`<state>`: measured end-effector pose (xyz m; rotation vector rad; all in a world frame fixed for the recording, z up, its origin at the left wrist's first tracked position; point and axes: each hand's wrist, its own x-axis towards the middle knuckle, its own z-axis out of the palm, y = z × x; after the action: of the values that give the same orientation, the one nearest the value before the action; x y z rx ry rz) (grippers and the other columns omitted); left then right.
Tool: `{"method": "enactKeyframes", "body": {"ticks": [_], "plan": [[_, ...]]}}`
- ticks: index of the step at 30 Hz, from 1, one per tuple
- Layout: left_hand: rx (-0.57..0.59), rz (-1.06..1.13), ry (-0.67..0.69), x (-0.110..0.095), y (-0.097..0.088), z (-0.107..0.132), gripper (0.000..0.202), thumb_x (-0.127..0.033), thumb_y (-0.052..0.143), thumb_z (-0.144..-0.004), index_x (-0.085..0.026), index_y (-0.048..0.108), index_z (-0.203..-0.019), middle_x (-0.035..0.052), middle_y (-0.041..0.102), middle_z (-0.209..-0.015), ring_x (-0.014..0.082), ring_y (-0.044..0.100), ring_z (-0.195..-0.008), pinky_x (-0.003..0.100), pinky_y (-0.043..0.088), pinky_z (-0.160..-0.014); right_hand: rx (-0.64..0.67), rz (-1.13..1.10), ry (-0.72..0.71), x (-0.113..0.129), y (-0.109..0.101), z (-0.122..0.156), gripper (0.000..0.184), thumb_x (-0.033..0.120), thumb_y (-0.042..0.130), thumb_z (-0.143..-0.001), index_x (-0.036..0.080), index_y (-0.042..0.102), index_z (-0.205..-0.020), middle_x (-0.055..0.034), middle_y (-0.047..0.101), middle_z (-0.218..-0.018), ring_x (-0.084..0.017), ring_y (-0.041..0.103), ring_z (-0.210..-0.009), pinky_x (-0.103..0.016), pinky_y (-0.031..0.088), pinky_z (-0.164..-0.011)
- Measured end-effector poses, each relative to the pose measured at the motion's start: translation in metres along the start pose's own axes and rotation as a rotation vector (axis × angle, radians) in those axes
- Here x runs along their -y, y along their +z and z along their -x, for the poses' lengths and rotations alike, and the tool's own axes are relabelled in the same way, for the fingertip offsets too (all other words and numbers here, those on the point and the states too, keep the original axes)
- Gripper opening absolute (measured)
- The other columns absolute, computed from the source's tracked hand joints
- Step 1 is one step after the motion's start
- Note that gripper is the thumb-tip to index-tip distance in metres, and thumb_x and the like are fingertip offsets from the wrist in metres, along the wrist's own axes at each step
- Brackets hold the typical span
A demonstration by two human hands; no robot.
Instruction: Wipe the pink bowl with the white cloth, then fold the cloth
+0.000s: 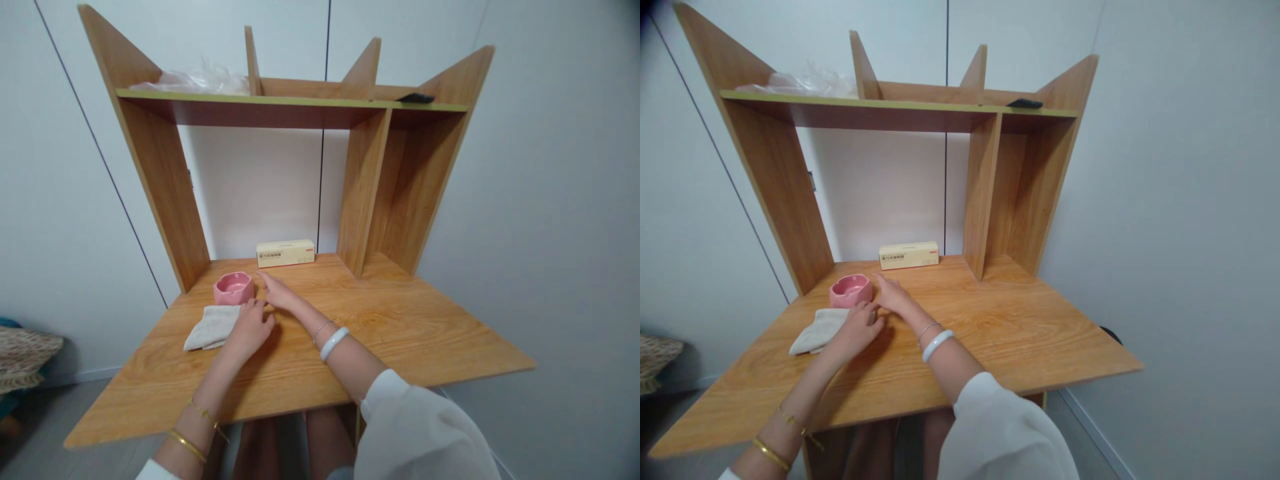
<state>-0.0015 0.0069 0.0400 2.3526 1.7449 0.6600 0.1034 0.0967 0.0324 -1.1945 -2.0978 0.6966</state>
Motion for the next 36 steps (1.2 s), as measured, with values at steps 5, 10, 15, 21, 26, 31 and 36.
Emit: {"method": "enactKeyframes", "body": {"ticks": [5, 10, 15, 21, 26, 31, 36], "plan": [[0.154, 0.153, 0.2, -0.022, 0.025, -0.015, 0.032, -0.017, 0.045, -0.076, -0.013, 0.06, -0.104, 0.0128, 0.06, -0.109, 0.0236, 0.055, -0.106, 0.036, 0.04, -0.097, -0.169, 0.0, 0.121, -0.044, -0.024, 0.025, 0.059, 0.0, 0.048, -0.071, 0.016, 0.049, -0.128, -0.0107, 0.052, -0.13, -0.019, 0.044, -0.122, -0.036, 0.029, -0.106], [0.18, 0.182, 0.309, -0.031, 0.06, -0.042, 0.039, -0.01, 0.045, -0.074, -0.007, 0.056, -0.111, 0.018, 0.059, -0.114, 0.025, 0.053, -0.11, 0.037, 0.037, -0.101, -0.204, -0.049, 0.159, -0.068, -0.036, 0.04, 0.052, 0.004, 0.042, -0.079, 0.014, 0.046, -0.131, -0.012, 0.048, -0.135, -0.016, 0.042, -0.126, -0.034, 0.028, -0.108], [0.098, 0.27, 0.36, -0.023, 0.08, -0.058, 0.041, -0.014, 0.041, -0.08, -0.009, 0.05, -0.119, 0.0168, 0.056, -0.123, 0.0221, 0.049, -0.116, 0.039, 0.034, -0.104, -0.212, -0.112, 0.218, -0.074, -0.034, 0.039, 0.05, 0.009, 0.035, -0.086, 0.019, 0.04, -0.135, -0.0091, 0.055, -0.128, -0.013, 0.049, -0.119, -0.033, 0.036, -0.103], [0.069, 0.293, 0.344, -0.017, 0.083, -0.058, 0.039, -0.013, 0.039, -0.081, -0.008, 0.054, -0.117, 0.0165, 0.058, -0.12, 0.0223, 0.053, -0.112, 0.038, 0.038, -0.101, -0.201, -0.116, 0.263, -0.075, -0.029, 0.04, 0.048, 0.008, 0.035, -0.087, 0.018, 0.045, -0.133, -0.0087, 0.056, -0.128, -0.013, 0.05, -0.119, -0.031, 0.035, -0.103], [0.058, 0.255, 0.35, -0.019, 0.083, -0.055, 0.04, -0.013, 0.041, -0.081, -0.011, 0.053, -0.119, 0.0143, 0.059, -0.121, 0.0209, 0.053, -0.113, 0.036, 0.037, -0.102, -0.192, -0.137, 0.262, -0.073, -0.029, 0.042, 0.051, 0.006, 0.034, -0.086, 0.017, 0.04, -0.135, -0.0097, 0.057, -0.126, -0.012, 0.05, -0.119, -0.03, 0.037, -0.102], [0.061, 0.237, 0.342, -0.018, 0.084, -0.055, 0.038, -0.014, 0.04, -0.082, -0.01, 0.055, -0.117, 0.0155, 0.06, -0.12, 0.0214, 0.053, -0.112, 0.037, 0.037, -0.103, -0.197, -0.155, 0.253, -0.074, -0.03, 0.044, 0.049, 0.007, 0.035, -0.086, 0.017, 0.043, -0.134, -0.0107, 0.059, -0.123, -0.014, 0.052, -0.116, -0.033, 0.038, -0.1], [0.07, 0.239, 0.327, -0.019, 0.082, -0.054, 0.036, -0.013, 0.04, -0.081, -0.009, 0.058, -0.112, 0.0159, 0.061, -0.116, 0.0218, 0.055, -0.109, 0.037, 0.038, -0.101, -0.197, -0.161, 0.235, -0.074, -0.031, 0.045, 0.048, 0.007, 0.037, -0.085, 0.017, 0.045, -0.132, -0.0096, 0.06, -0.121, -0.013, 0.053, -0.116, -0.031, 0.039, -0.099]]}}
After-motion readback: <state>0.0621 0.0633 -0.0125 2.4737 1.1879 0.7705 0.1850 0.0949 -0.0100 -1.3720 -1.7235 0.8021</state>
